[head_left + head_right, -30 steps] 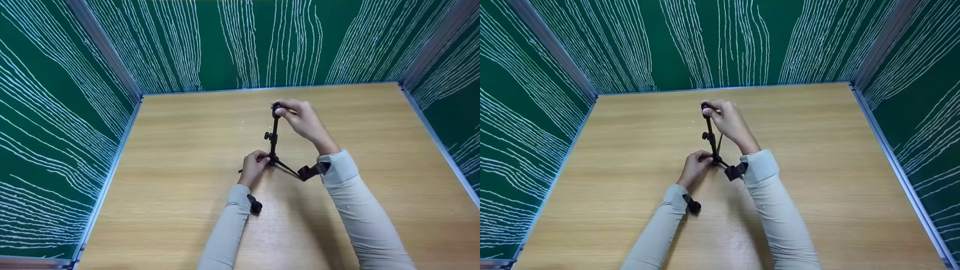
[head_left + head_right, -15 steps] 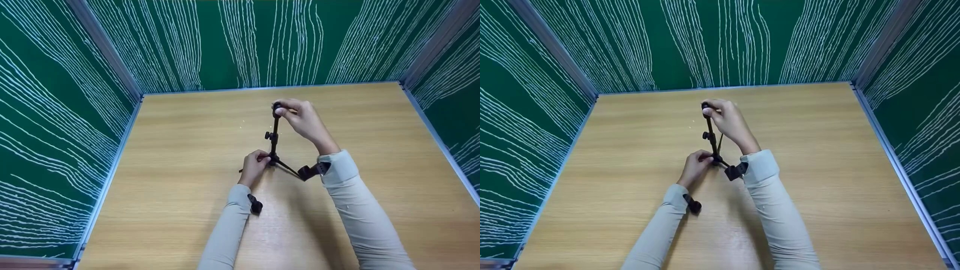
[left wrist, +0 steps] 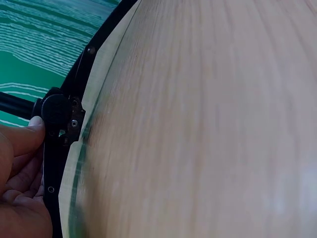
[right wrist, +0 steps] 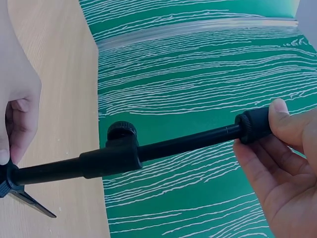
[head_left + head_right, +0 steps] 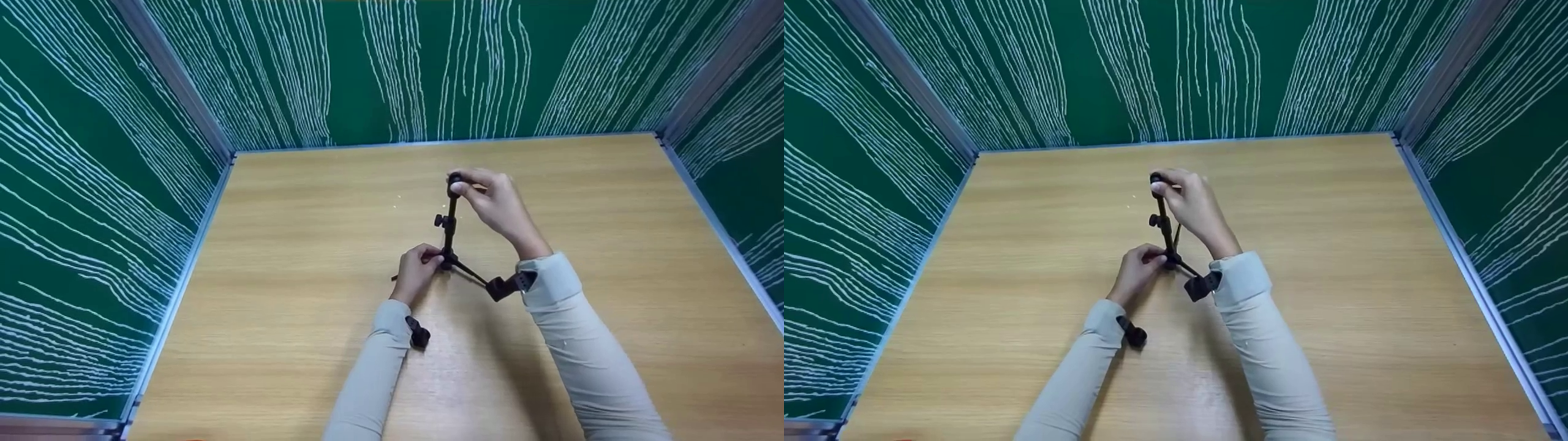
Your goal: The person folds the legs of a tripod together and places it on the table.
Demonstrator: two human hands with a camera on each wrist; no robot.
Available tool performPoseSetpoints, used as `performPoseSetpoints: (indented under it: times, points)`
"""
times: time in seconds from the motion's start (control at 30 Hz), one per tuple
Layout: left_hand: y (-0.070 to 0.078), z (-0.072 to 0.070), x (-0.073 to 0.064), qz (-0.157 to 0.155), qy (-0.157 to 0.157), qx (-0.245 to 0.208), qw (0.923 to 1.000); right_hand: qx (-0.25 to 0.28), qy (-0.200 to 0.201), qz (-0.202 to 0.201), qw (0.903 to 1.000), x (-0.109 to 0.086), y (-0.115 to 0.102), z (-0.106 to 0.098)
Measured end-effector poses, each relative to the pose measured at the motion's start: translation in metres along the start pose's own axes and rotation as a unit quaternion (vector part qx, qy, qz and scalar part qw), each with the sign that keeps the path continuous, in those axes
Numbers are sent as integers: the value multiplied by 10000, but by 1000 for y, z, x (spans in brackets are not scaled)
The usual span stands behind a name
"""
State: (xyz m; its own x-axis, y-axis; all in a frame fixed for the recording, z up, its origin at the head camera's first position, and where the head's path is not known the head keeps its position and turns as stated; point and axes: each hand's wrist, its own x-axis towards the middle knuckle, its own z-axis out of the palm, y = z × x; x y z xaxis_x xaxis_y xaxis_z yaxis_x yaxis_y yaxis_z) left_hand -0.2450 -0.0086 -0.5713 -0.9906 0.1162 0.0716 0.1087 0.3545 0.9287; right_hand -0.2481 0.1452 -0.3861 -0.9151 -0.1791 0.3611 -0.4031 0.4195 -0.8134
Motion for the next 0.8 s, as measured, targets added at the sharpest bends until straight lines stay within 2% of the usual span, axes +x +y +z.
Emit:
performPoseSetpoints:
  times: [0.17, 0.6, 0.8]
  points:
    - [1, 0, 0, -21, -5, -51, 10000, 150, -114, 92, 9998, 0, 0, 1]
    - [-1, 1, 1, -17, -8, -49, 10000, 66, -156, 109, 9998, -3, 8, 5]
    - [-1, 0, 0, 84, -30, -51, 9999, 8, -162, 121, 9998, -5, 12, 7]
